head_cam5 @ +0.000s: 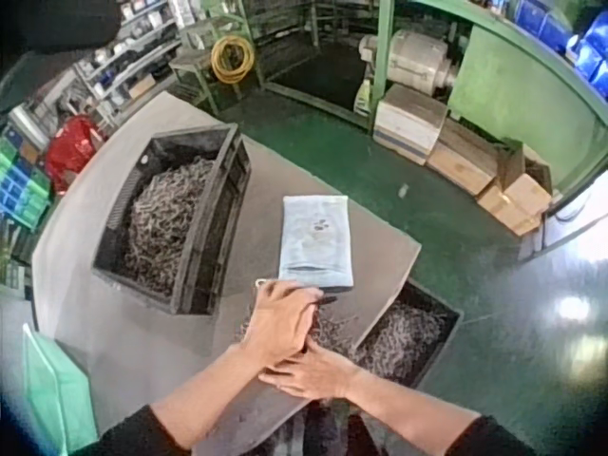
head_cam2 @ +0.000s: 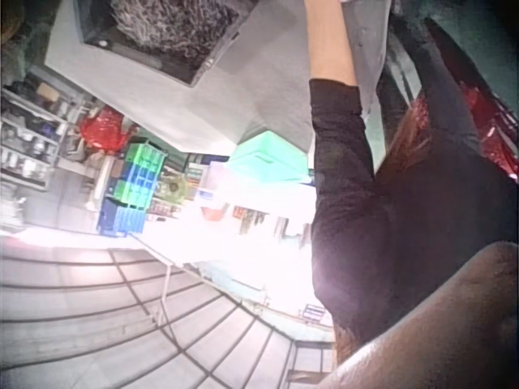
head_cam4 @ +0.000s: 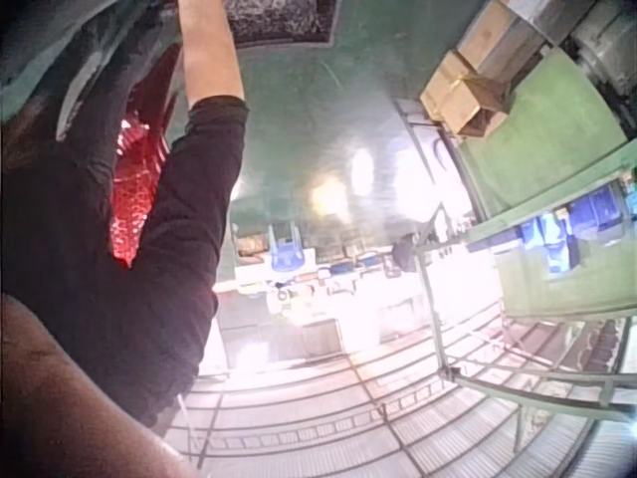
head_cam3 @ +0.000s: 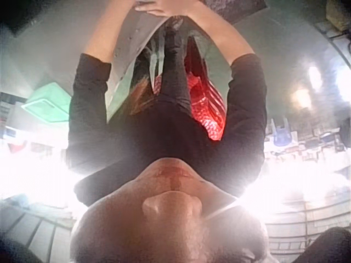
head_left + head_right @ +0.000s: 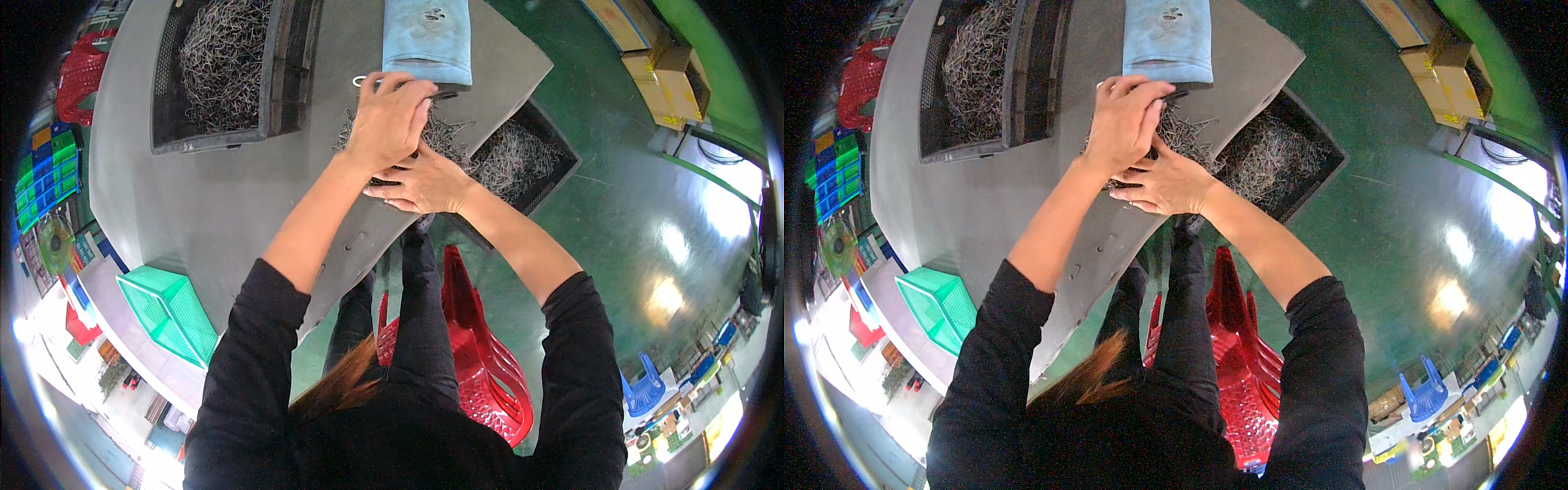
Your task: The person sits at a workbench and separates small black plastic fasteners from metal wire hooks by hand. They repeatedly pick up mixed items, place the plastic fasteners into a green basket, and leave the metal hooks on the table. The process continues until the pile is mostly sorted.
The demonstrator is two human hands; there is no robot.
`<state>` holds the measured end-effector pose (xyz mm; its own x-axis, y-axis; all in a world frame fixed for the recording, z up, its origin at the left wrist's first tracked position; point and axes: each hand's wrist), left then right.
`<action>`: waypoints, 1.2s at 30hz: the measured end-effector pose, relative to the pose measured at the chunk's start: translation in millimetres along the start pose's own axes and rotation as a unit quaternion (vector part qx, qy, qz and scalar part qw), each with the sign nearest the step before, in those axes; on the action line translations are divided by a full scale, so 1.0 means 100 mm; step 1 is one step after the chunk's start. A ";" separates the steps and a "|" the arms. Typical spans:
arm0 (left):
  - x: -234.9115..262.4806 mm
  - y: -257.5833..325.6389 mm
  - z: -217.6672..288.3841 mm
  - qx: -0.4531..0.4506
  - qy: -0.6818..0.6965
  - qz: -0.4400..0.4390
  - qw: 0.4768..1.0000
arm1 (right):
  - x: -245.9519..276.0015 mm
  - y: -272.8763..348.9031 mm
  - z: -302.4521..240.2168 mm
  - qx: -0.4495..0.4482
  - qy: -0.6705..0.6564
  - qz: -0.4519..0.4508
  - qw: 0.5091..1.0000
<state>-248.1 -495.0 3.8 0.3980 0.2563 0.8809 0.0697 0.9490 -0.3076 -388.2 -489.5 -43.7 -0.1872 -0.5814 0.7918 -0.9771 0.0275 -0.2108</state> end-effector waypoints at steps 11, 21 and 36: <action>-0.06 -0.15 -0.23 -0.044 -0.152 -0.063 0.985 | 0.08 -0.02 -0.02 0.014 0.001 0.013 1.000; 0.08 -0.39 -0.63 0.017 -0.298 -0.056 0.953 | 0.10 -0.03 -0.03 0.010 -0.003 0.025 1.000; -0.23 0.37 0.09 0.133 0.204 -0.030 0.969 | 0.24 0.44 0.03 0.000 0.013 0.048 0.999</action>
Point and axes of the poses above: each hand's wrist, its own y-axis away from the middle knuckle, its own x-axis out of the back of the hand, z = x × y, and after that the axes turned 11 degrees about -y, right-handed
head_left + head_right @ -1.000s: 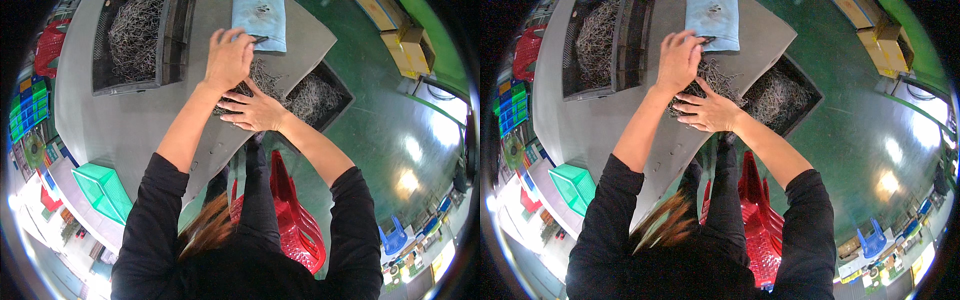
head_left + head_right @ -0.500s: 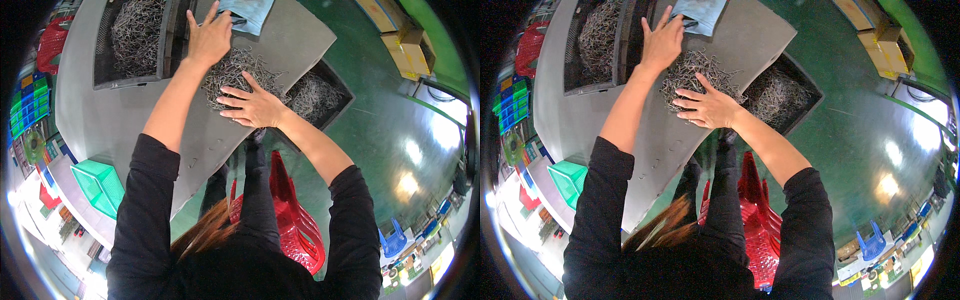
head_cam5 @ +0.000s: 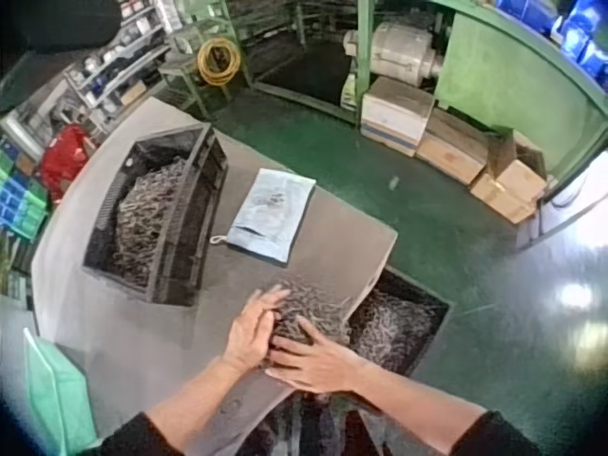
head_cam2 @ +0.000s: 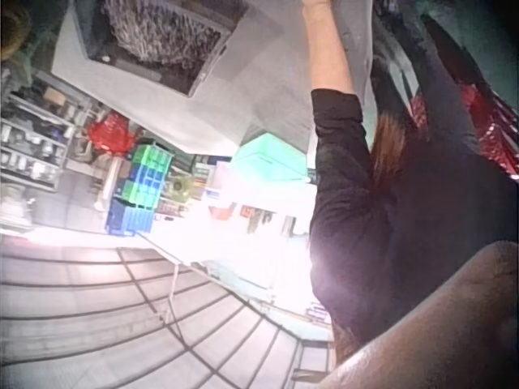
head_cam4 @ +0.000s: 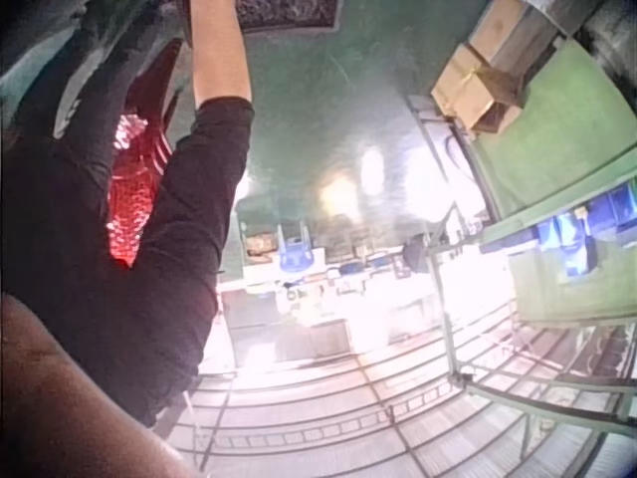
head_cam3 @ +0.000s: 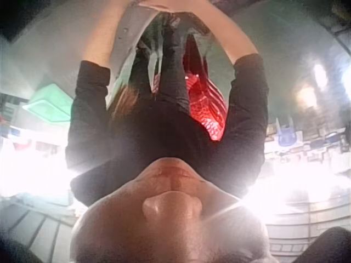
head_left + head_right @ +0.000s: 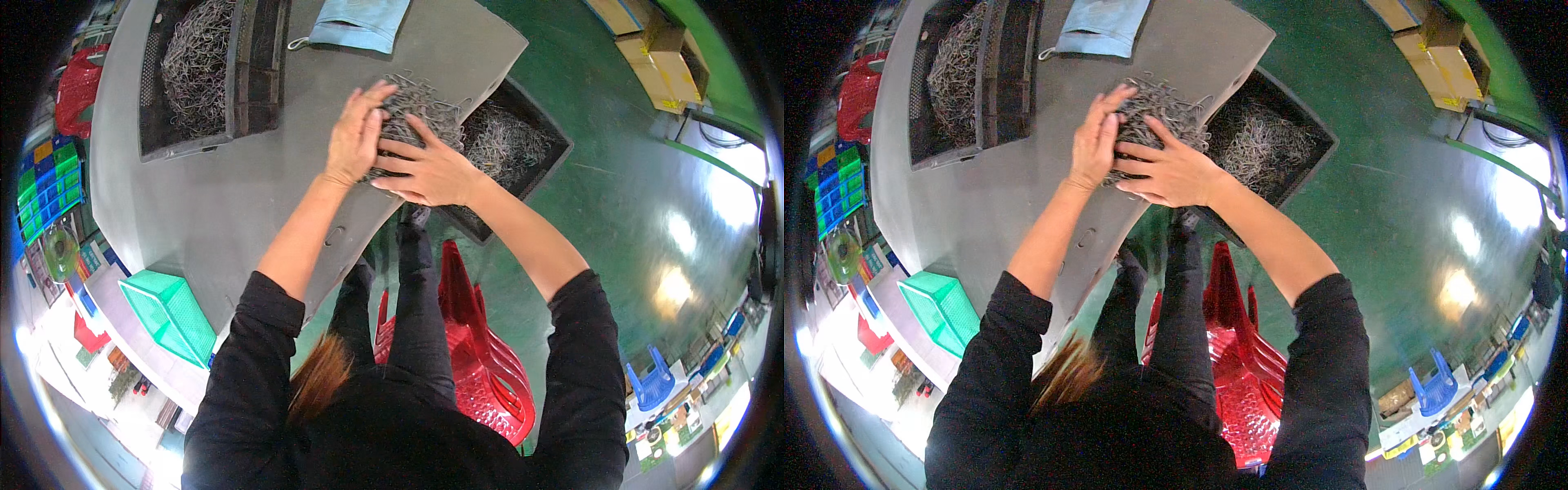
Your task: The person sits at a workbench and separates small black plastic fasteners from metal wire hooks by hand. They repeatedly pick up mixed items, place the plastic fasteners into a green basket, and leave the metal hooks on the table. The process continues until the pile is mostly sorted.
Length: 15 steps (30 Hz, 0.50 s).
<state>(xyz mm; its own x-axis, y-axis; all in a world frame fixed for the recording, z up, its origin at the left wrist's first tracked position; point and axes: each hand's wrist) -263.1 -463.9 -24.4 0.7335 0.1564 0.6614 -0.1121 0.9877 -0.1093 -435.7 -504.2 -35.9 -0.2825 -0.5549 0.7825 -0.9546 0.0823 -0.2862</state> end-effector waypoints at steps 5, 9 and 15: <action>-0.60 0.08 0.51 -0.049 0.006 0.012 0.999 | 0.08 0.78 -0.22 -0.075 0.037 0.007 0.996; -1.19 0.16 0.73 -0.122 -0.104 -0.022 0.987 | -0.11 1.44 -0.32 -0.268 0.044 -0.048 0.961; -1.10 0.33 0.90 -0.069 -0.090 -0.256 0.960 | -0.42 1.76 -0.25 -0.489 0.041 0.021 0.871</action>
Point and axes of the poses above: each hand's wrist, its own y-axis away from the middle knuckle, its own x-axis out of the back of the hand, z = x × y, and after that the axes turned 11 degrees about -y, right-handed
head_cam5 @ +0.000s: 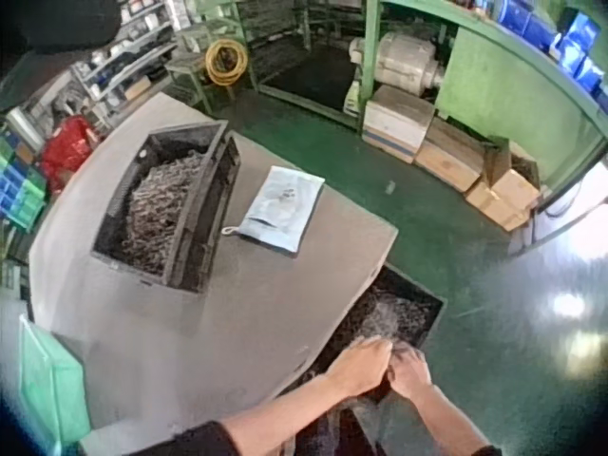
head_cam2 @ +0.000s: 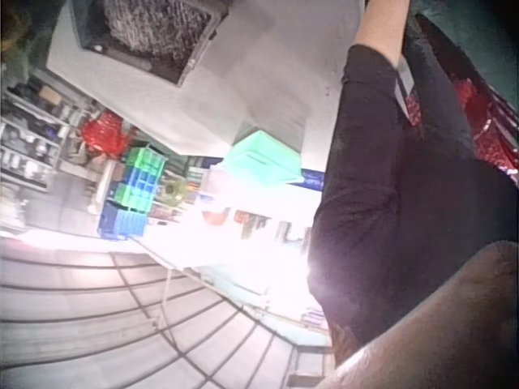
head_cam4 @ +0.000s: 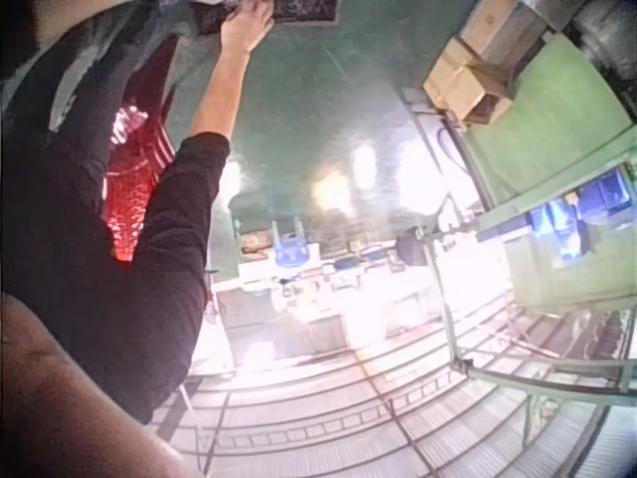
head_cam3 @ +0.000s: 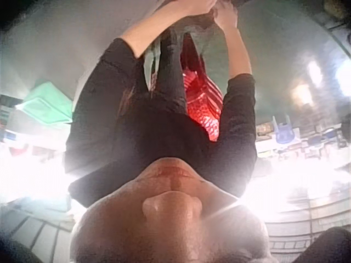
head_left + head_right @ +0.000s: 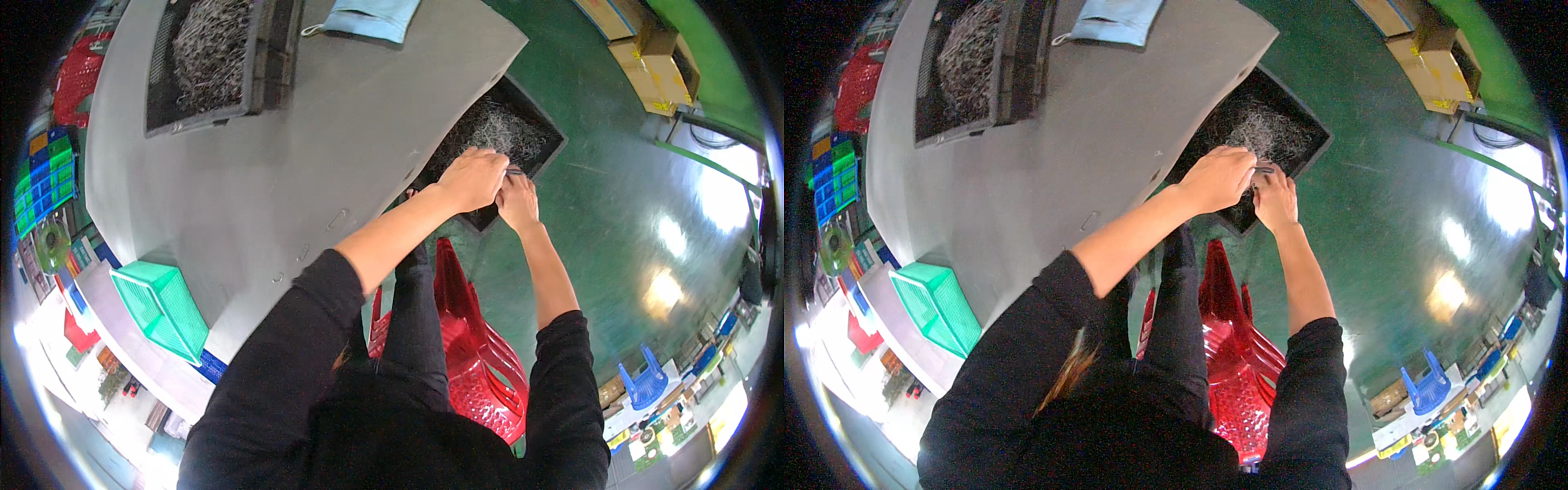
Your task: The person sits at a workbench and separates small black plastic fasteners from metal wire hooks by hand. They repeatedly pick up mixed items, place the plastic fasteners into a green basket, and leave the metal hooks on the table. The process continues until the pile is mostly sorted.
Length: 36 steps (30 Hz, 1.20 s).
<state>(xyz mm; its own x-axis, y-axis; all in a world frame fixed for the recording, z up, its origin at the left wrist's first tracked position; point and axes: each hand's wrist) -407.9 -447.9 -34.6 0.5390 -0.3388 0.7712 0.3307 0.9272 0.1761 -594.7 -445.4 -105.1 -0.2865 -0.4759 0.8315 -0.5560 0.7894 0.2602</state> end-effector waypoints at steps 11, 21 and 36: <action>2.11 3.59 -1.06 0.340 0.128 0.416 0.834 | -1.04 0.70 -3.53 0.423 -0.094 -0.041 0.900; 1.83 5.76 -1.05 0.457 0.167 0.528 0.697 | -2.53 1.03 -5.52 0.453 0.039 -0.127 0.882; 1.43 4.92 -0.71 0.455 0.237 0.447 0.733 | -0.68 0.03 -2.71 0.203 0.114 0.046 0.972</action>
Point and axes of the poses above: each hand's wrist, its own y-axis away from the middle knuckle, its own x-axis out of the back of the hand, z = x × y, and after that the axes turned 11 degrees about -y, right-handed
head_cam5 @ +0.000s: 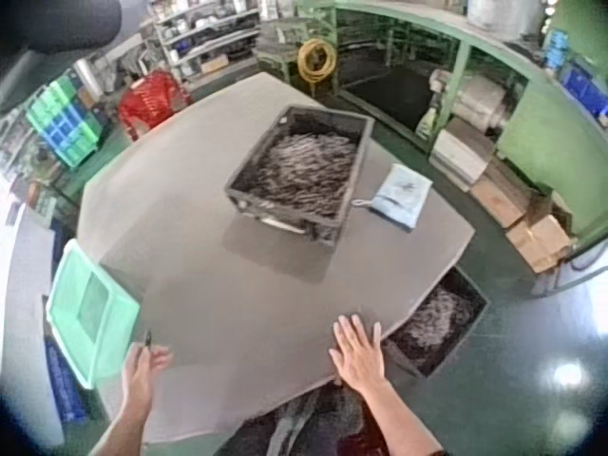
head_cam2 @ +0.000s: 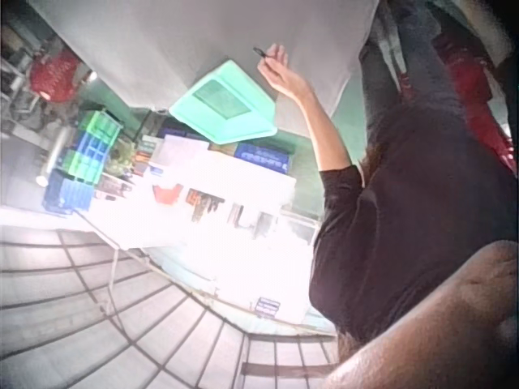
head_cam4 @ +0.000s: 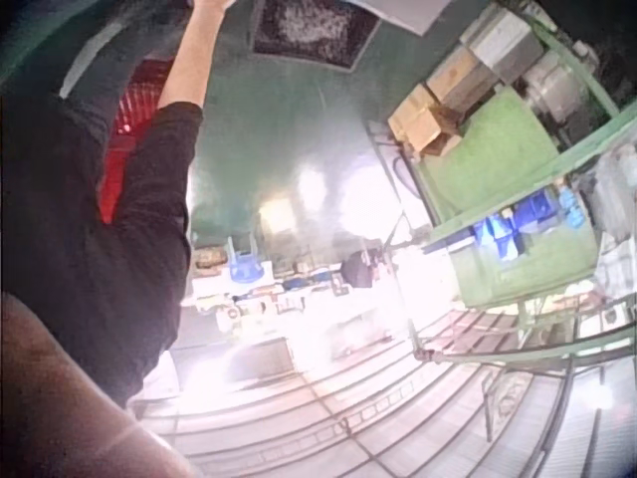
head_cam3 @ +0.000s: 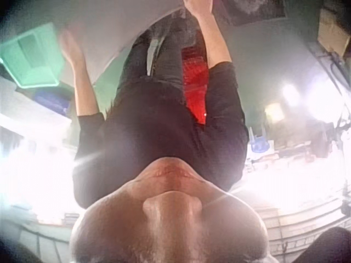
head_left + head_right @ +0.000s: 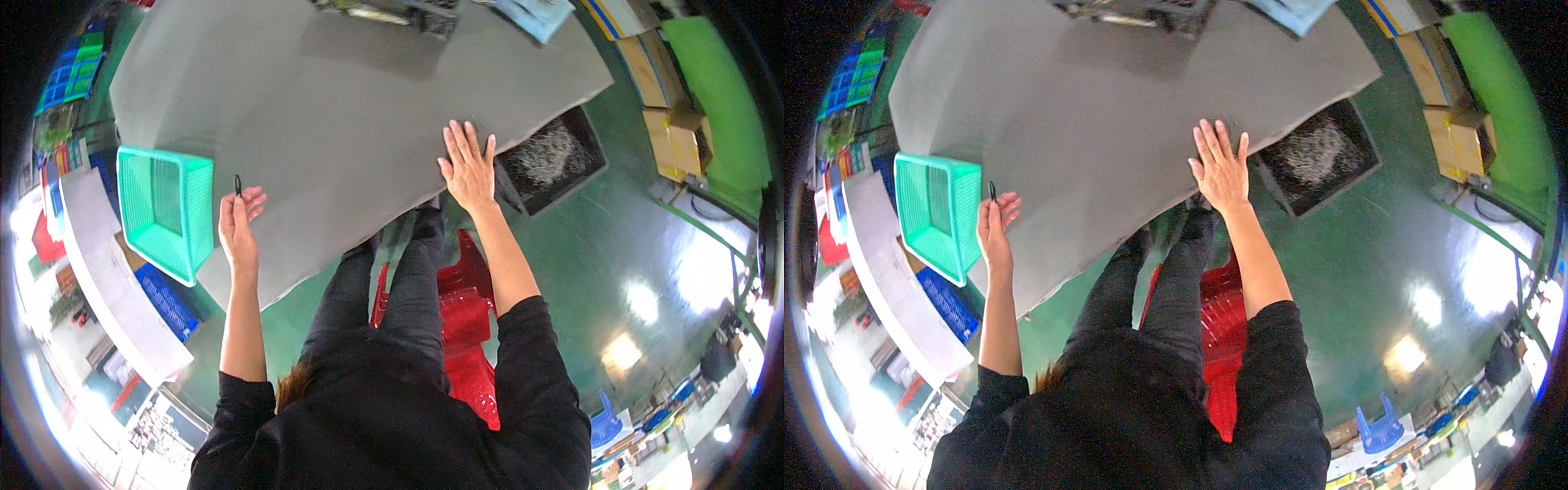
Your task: The person sits at a workbench and separates small black plastic fasteners from metal wire hooks by hand. They repeatedly pick up mixed items, place the plastic fasteners into a green basket, and leave the metal hooks on the table. The process continues until the pile is mostly sorted.
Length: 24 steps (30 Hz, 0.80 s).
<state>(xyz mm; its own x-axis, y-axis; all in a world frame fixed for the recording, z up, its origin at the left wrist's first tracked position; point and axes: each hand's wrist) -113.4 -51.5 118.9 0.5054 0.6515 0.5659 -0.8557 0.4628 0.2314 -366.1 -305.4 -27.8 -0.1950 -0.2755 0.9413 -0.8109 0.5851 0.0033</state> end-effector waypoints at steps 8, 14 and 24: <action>-0.60 0.06 0.40 0.002 0.027 -0.040 0.999 | 0.46 0.38 1.22 -0.317 0.048 0.008 0.947; -0.71 0.27 0.32 0.061 0.047 -0.006 0.997 | 1.11 -1.34 0.97 -0.265 -0.328 0.191 0.886; -0.52 1.04 0.05 0.161 0.096 0.075 0.979 | 0.99 -3.17 0.75 -0.409 -0.651 0.038 0.638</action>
<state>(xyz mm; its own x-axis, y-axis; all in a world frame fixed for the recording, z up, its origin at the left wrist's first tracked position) -229.9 -40.5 117.8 0.3566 0.8130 0.4603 -0.8968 0.1598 0.4126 -169.9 -575.2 39.4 -0.9419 -0.3105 -0.1284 -0.3161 0.6895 0.6517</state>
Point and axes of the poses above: each hand's wrist, its own y-axis away from the middle knuckle, its own x-axis out of the back of the hand, z = x × y, and after that the axes turned 11 degrees about -y, right-handed
